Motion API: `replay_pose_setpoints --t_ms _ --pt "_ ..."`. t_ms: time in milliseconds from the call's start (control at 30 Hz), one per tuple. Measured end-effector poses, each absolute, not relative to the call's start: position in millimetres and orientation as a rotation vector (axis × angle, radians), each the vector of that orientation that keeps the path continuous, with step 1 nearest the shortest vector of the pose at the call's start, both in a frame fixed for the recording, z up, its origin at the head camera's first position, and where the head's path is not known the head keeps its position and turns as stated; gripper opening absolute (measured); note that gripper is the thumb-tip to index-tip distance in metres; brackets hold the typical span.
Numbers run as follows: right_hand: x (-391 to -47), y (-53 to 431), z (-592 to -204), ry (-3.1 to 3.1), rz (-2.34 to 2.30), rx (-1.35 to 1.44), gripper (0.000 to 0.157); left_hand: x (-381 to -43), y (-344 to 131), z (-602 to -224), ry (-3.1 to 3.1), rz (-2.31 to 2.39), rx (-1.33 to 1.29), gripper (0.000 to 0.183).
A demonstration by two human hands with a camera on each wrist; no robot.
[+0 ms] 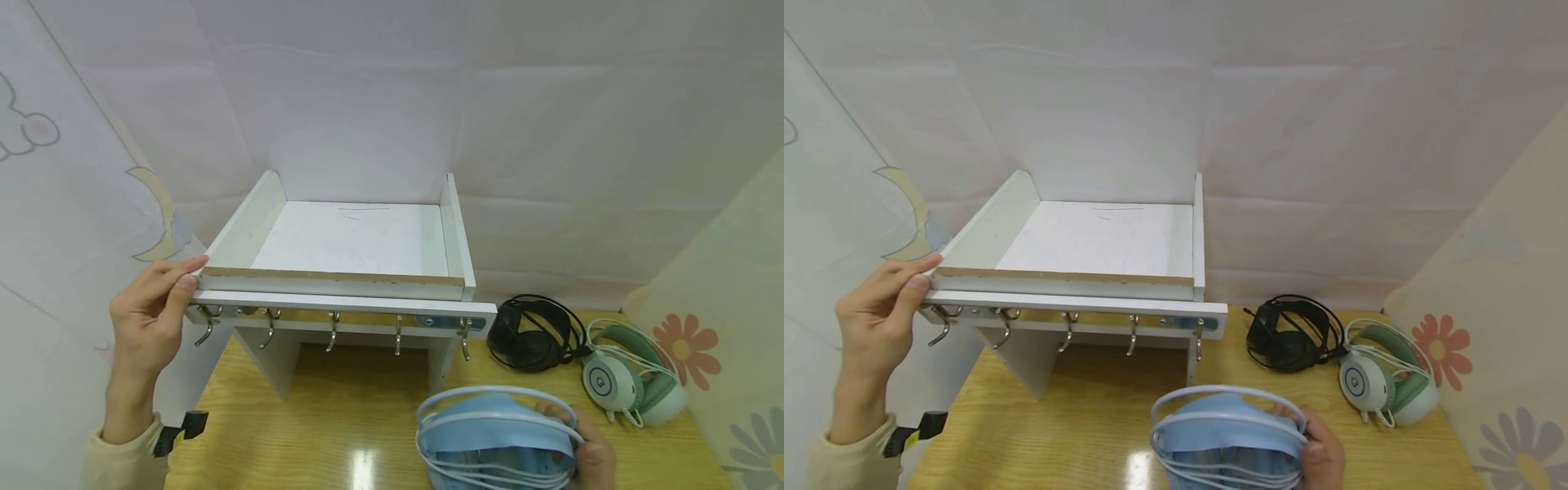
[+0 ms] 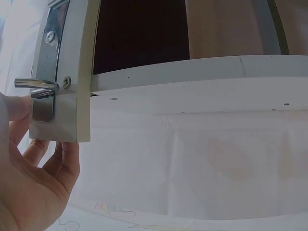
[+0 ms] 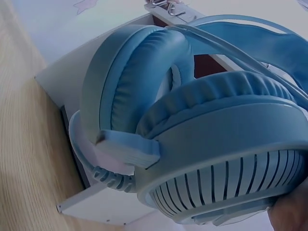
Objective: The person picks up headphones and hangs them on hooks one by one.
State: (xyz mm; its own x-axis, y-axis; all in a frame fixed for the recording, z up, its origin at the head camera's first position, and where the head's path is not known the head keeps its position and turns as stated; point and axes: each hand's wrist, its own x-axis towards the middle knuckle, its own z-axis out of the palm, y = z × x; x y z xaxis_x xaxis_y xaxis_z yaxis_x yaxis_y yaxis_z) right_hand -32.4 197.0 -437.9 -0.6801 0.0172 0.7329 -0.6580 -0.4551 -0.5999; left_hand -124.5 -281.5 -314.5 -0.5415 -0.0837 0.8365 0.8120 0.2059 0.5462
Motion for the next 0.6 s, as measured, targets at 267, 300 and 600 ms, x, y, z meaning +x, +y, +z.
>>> replay_pose_setpoints --t_ms 267,300,600 --pt "-19.4 194.3 -445.4 -1.559 2.104 0.490 0.051 -125.2 -278.7 -313.8 -1.667 -1.465 -0.702 0.020" --pt "-19.5 192.4 -444.9 -1.564 2.102 0.465 0.051 -125.2 -278.8 -314.0 -1.671 -1.463 -0.697 0.020" --pt "-21.5 177.2 -437.5 -1.590 2.163 0.424 0.053 -127.2 -282.2 -317.0 -1.670 -1.480 -0.694 0.020"
